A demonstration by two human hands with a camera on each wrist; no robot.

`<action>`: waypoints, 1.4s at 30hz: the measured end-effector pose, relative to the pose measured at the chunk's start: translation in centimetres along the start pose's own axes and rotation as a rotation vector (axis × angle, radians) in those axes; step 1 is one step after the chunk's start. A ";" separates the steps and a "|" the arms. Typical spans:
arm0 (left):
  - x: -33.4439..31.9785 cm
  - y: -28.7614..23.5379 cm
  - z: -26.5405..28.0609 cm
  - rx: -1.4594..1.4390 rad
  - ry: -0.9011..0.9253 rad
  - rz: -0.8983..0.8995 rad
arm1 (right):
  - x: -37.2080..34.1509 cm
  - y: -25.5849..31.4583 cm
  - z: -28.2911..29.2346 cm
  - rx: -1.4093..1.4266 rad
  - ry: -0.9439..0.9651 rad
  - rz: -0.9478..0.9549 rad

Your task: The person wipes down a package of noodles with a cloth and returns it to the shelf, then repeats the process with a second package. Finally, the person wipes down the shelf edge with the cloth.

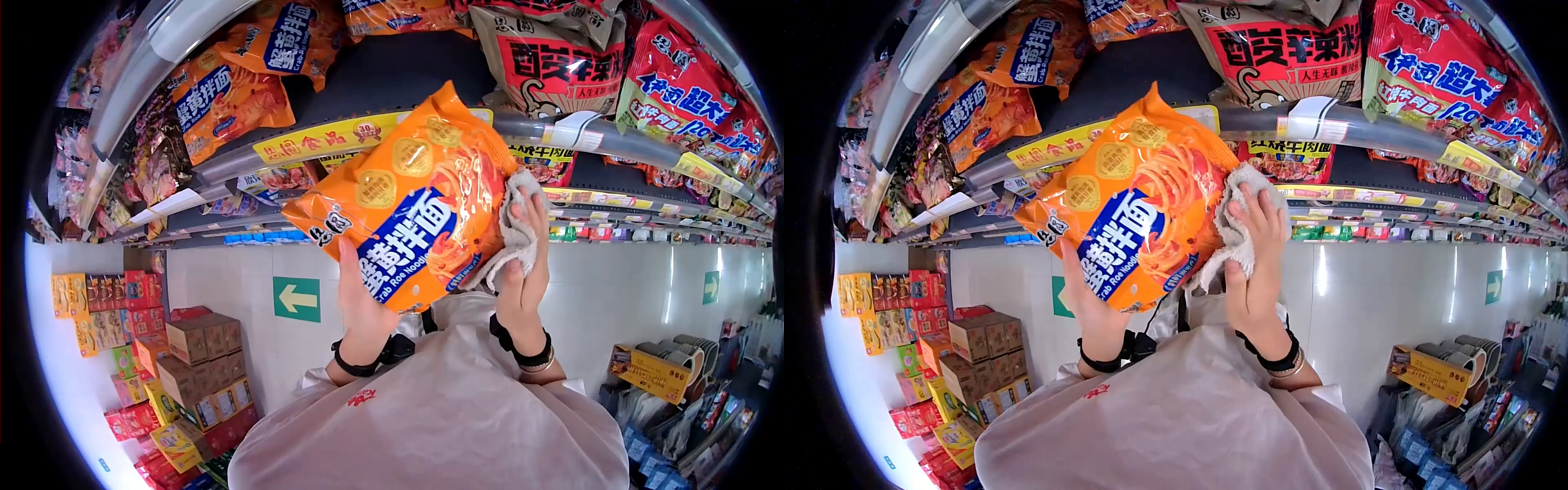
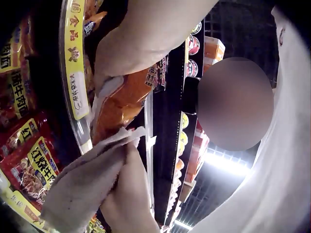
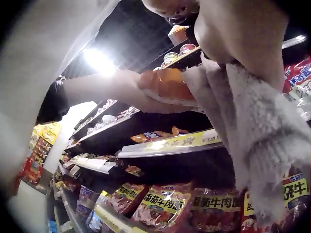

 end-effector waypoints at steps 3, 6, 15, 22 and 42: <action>0.1 0.2 0.0 0.057 0.032 -0.021 | 0.3 0.9 0.0 -0.089 0.111 0.071; 0.3 0.5 0.2 0.028 0.087 -0.022 | 0.1 2.5 -1.0 -0.161 0.246 0.153; -0.3 0.3 2.1 0.027 -0.026 0.164 | -1.9 7.6 -4.8 -0.178 0.542 0.524; -0.3 0.5 2.1 -0.260 0.286 0.100 | 0.2 6.0 -3.0 0.008 0.557 0.307; -1.8 1.0 3.2 0.186 -0.031 0.118 | 0.8 6.2 -3.3 -0.008 0.451 0.336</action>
Point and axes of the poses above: each hand's wrist, its own x-axis towards the middle knuckle, its own z-axis out of the back of the hand, y = z × x, the point moved 4 cm from there along x, towards the middle knuckle, and after that the axes turned 15 degrees about z, right-handed, at the moved point
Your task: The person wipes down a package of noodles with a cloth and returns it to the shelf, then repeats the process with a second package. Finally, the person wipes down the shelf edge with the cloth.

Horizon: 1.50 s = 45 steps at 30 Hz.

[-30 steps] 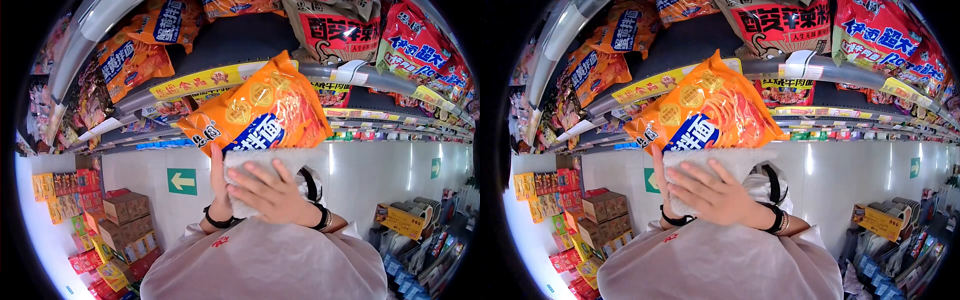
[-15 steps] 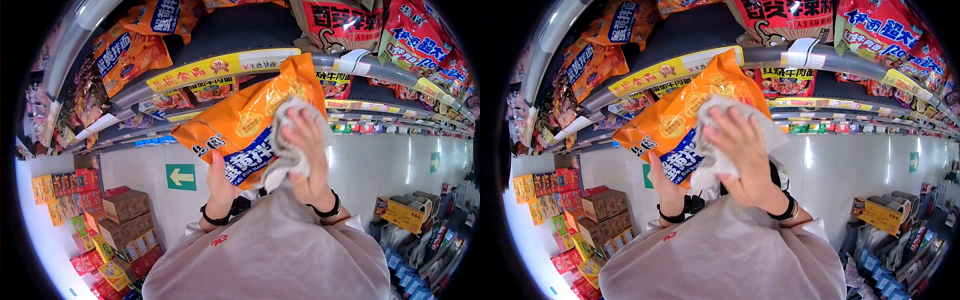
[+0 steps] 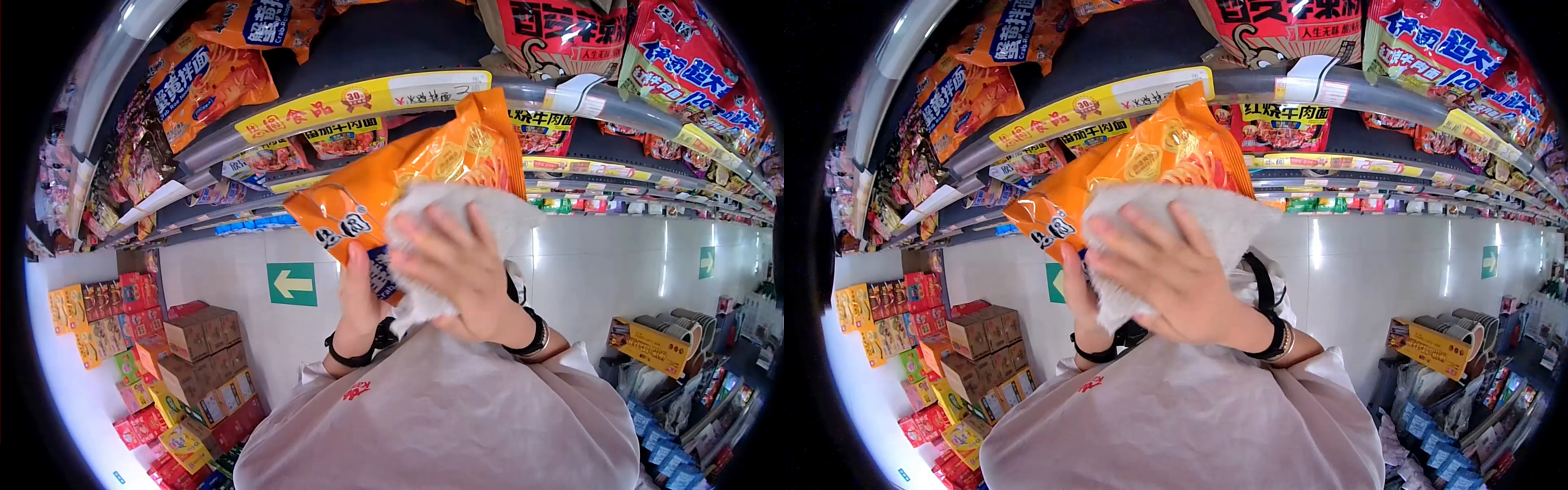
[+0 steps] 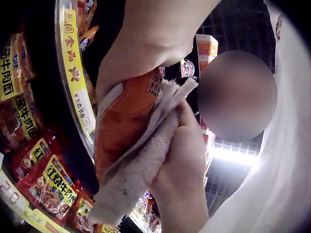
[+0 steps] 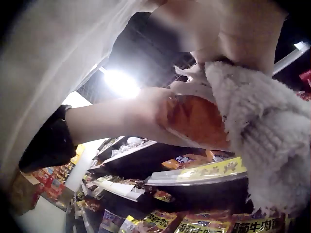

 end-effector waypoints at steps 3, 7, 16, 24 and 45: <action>-0.5 -1.0 0.3 0.292 -0.248 -0.209 | 0.1 1.7 -1.1 0.034 0.185 0.113; 0.9 -1.0 -0.1 -0.026 -0.159 -0.027 | -0.6 0.8 -0.3 0.278 0.141 0.092; 1.7 -1.9 -0.3 -0.141 -0.055 -0.107 | -5.9 -3.2 3.6 0.277 -0.573 -0.721; 1.4 -1.5 0.1 -0.153 -0.061 -0.086 | -7.3 -5.9 5.9 0.452 -1.063 -0.664; 1.2 1.4 -2.5 0.289 0.057 -0.125 | -0.8 2.1 -1.4 -0.199 -0.168 0.135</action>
Point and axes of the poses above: each hand's wrist, its own x-axis towards the middle knuckle, its own z-axis out of the back of the hand, y = z × x, the point moved 4 cm from there along x, towards the middle knuckle, and after that the axes turned 15 degrees about z, right-handed, at the moved point
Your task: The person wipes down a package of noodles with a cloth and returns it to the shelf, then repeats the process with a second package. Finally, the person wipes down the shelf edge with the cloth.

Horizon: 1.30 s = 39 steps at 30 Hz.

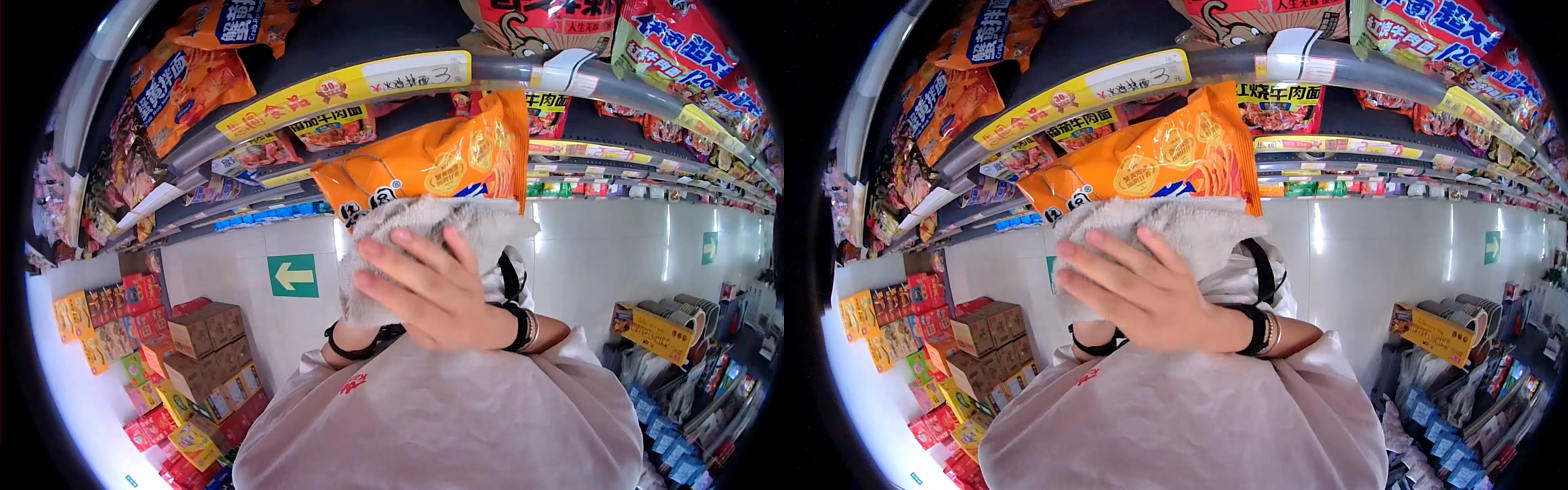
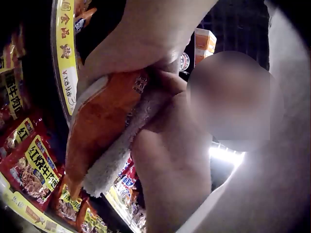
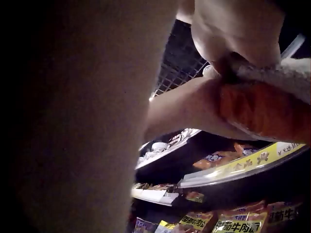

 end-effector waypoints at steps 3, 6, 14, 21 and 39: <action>-0.3 1.3 2.0 -0.219 0.024 -0.057 | 0.4 -1.5 0.4 0.016 0.129 -0.094; -0.1 -0.6 0.8 -0.004 -0.026 -0.033 | 0.5 -3.3 1.3 -0.192 0.157 -0.209; 0.1 -1.0 -0.3 -0.201 -0.119 0.075 | -2.1 -9.8 2.9 0.057 -0.221 -0.354; 0.5 -0.8 1.0 -0.172 -0.199 0.067 | -0.1 -4.5 1.8 0.011 0.046 -0.221; 0.8 -6.4 4.0 -0.436 -0.087 -0.077 | -2.3 -5.3 1.8 0.692 -0.176 -0.304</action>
Point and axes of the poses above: each hand's wrist, its own x-axis towards the middle knuckle, its own z-axis out of the back of the hand, y = z × x, the point moved 4 cm from there along x, towards the middle knuckle, and after that the axes turned 15 degrees about z, right-handed, at the moved point
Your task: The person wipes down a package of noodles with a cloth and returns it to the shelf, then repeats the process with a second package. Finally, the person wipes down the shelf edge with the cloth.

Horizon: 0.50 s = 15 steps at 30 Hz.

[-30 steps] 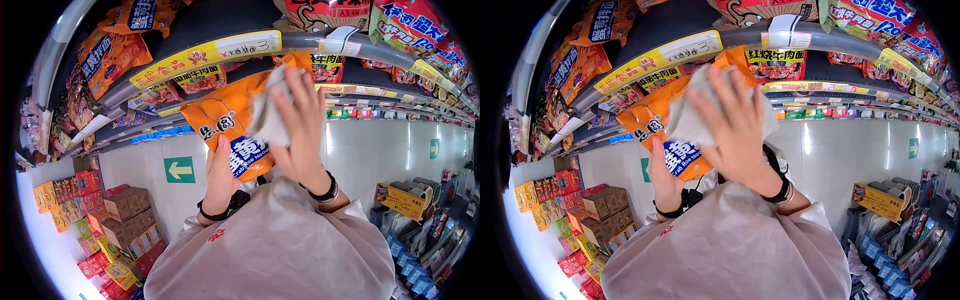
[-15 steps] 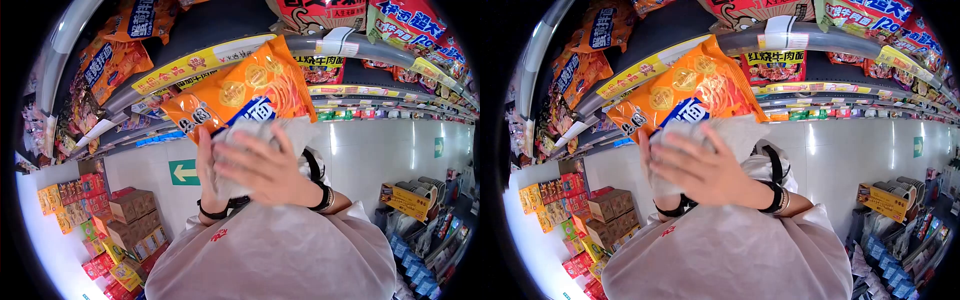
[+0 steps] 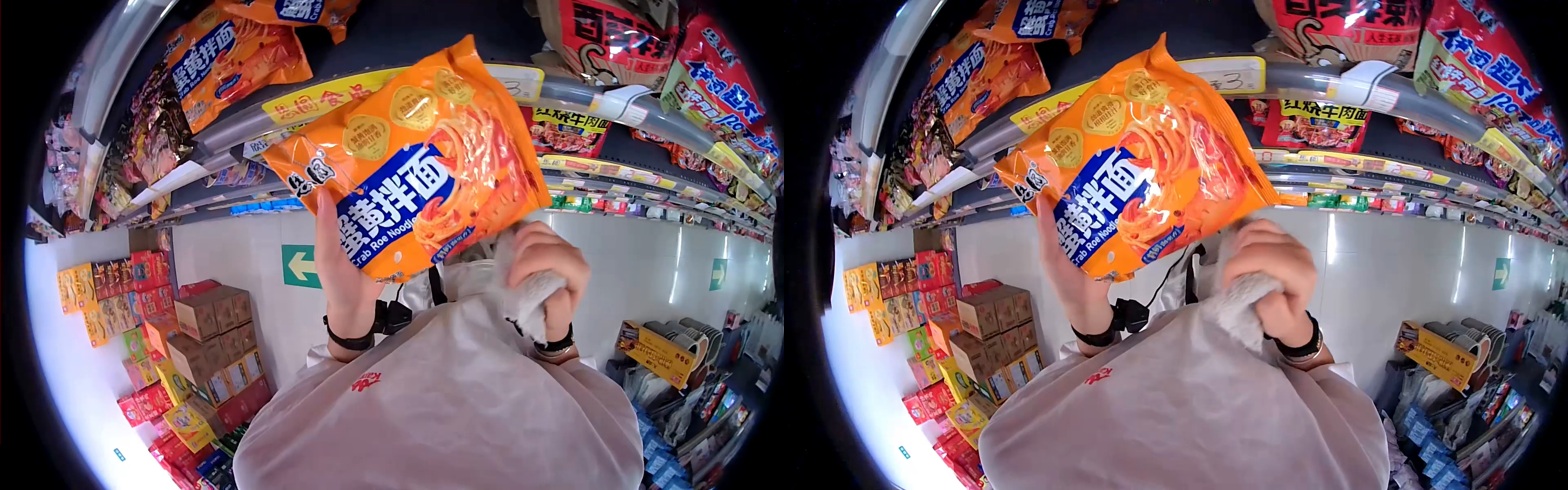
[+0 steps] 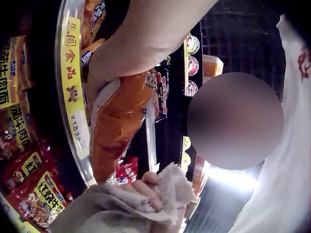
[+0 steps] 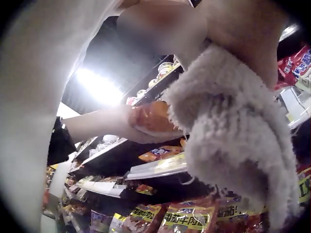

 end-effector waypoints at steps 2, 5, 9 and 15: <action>-0.2 -0.7 0.3 -0.012 -0.028 0.015 | -0.3 -0.4 0.5 -0.051 -0.156 -0.125; -0.4 -1.5 0.8 -0.089 -0.015 0.073 | -0.4 -0.6 0.8 -0.079 -0.246 -0.105; -0.3 -2.8 1.8 -0.067 -0.063 0.102 | -0.3 -0.8 1.7 -0.089 -0.361 -0.097; -0.8 -4.1 3.4 -0.026 -0.050 0.102 | 0.2 -1.1 0.8 -0.168 -0.214 -0.096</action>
Point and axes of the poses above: each hand's wrist, its own x-axis towards the middle knuckle, its own z-axis out of the back of the hand, y = z × x, the point moved 4 cm from there along x, towards the middle knuckle, and after that the axes turned 15 degrees about z, right-handed, at the moved point
